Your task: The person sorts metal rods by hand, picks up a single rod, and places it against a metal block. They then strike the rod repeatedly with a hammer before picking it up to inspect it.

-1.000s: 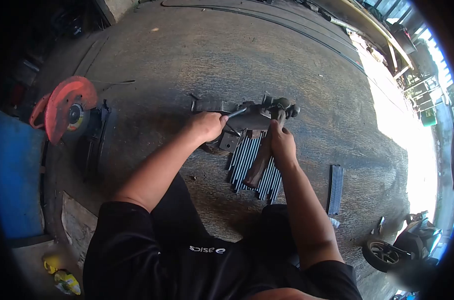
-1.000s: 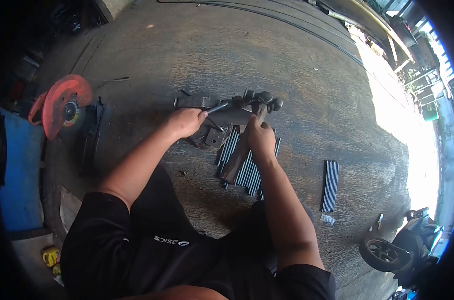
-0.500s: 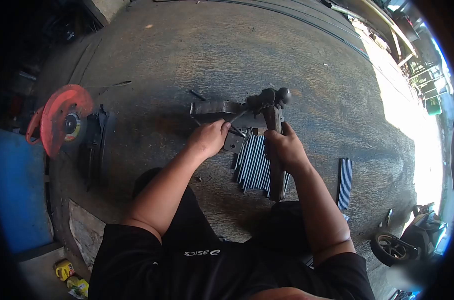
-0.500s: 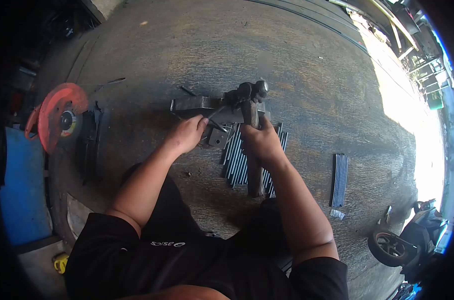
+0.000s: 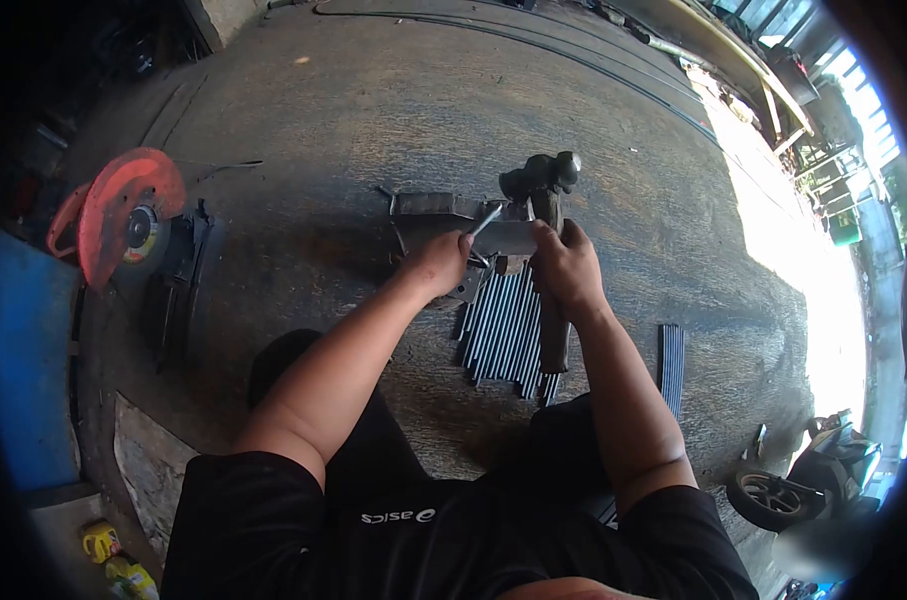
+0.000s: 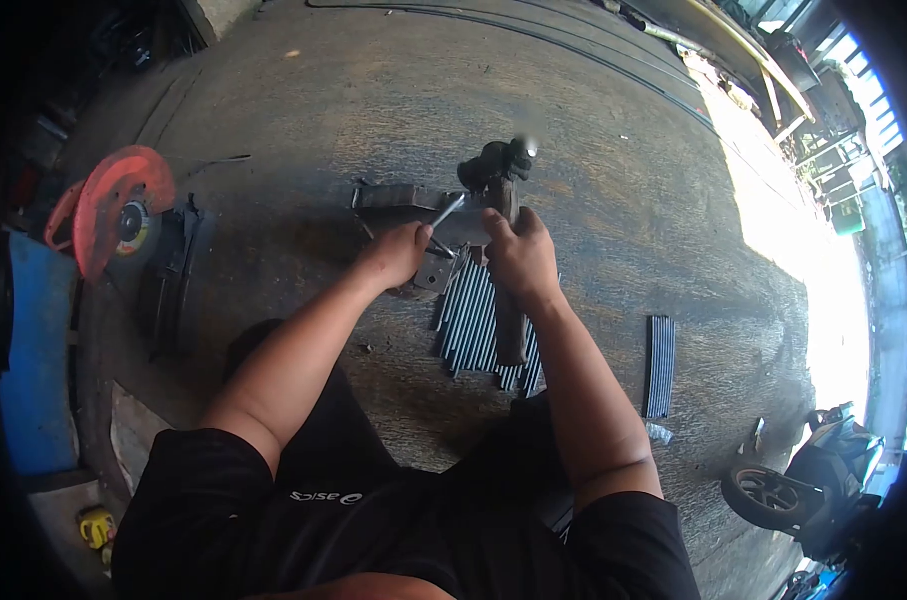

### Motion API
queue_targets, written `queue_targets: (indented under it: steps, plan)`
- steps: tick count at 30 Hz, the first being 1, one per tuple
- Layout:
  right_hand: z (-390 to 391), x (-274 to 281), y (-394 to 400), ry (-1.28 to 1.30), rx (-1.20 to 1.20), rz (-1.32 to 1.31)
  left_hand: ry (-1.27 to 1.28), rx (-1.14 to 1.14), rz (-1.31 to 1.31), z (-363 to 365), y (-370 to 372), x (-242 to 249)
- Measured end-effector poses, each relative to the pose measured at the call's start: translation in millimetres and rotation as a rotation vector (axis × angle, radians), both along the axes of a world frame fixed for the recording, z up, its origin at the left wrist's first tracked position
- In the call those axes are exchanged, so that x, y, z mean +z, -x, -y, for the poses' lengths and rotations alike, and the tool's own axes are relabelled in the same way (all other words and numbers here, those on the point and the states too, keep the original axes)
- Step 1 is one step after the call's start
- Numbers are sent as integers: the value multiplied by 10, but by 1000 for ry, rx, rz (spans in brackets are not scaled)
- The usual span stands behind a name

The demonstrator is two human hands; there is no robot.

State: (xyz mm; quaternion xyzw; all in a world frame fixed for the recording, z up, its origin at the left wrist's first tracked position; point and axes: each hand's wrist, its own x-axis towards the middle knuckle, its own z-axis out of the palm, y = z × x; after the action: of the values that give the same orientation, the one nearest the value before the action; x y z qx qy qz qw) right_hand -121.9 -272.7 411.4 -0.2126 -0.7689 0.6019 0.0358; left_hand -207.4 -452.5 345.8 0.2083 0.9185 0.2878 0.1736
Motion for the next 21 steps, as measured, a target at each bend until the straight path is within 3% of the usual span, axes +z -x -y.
queue_targets:
  steps: [3,8,10,12,14,16,18,21]
  plan:
    - [35,280,-85,-241,-72,-59,-24,50,13,-7,-87,-44]
    - [59,425,-160,-255,-70,-254,4,63,7,64,-171,50]
    - [57,365,-126,-338,-52,-148,31,75,12,77,-179,21]
    - [43,24,-13,-654,-4,1,46,59,11,80,-197,1]
    - [114,16,43,-579,105,169,66,41,-14,72,-183,54]
    - [96,47,92,-634,88,106,58,64,-9,67,-159,119]
    - [37,115,81,-192,17,261,45,74,-38,64,-174,137]
    - [-25,195,24,-278,-9,119,69,107,-45,36,-209,129]
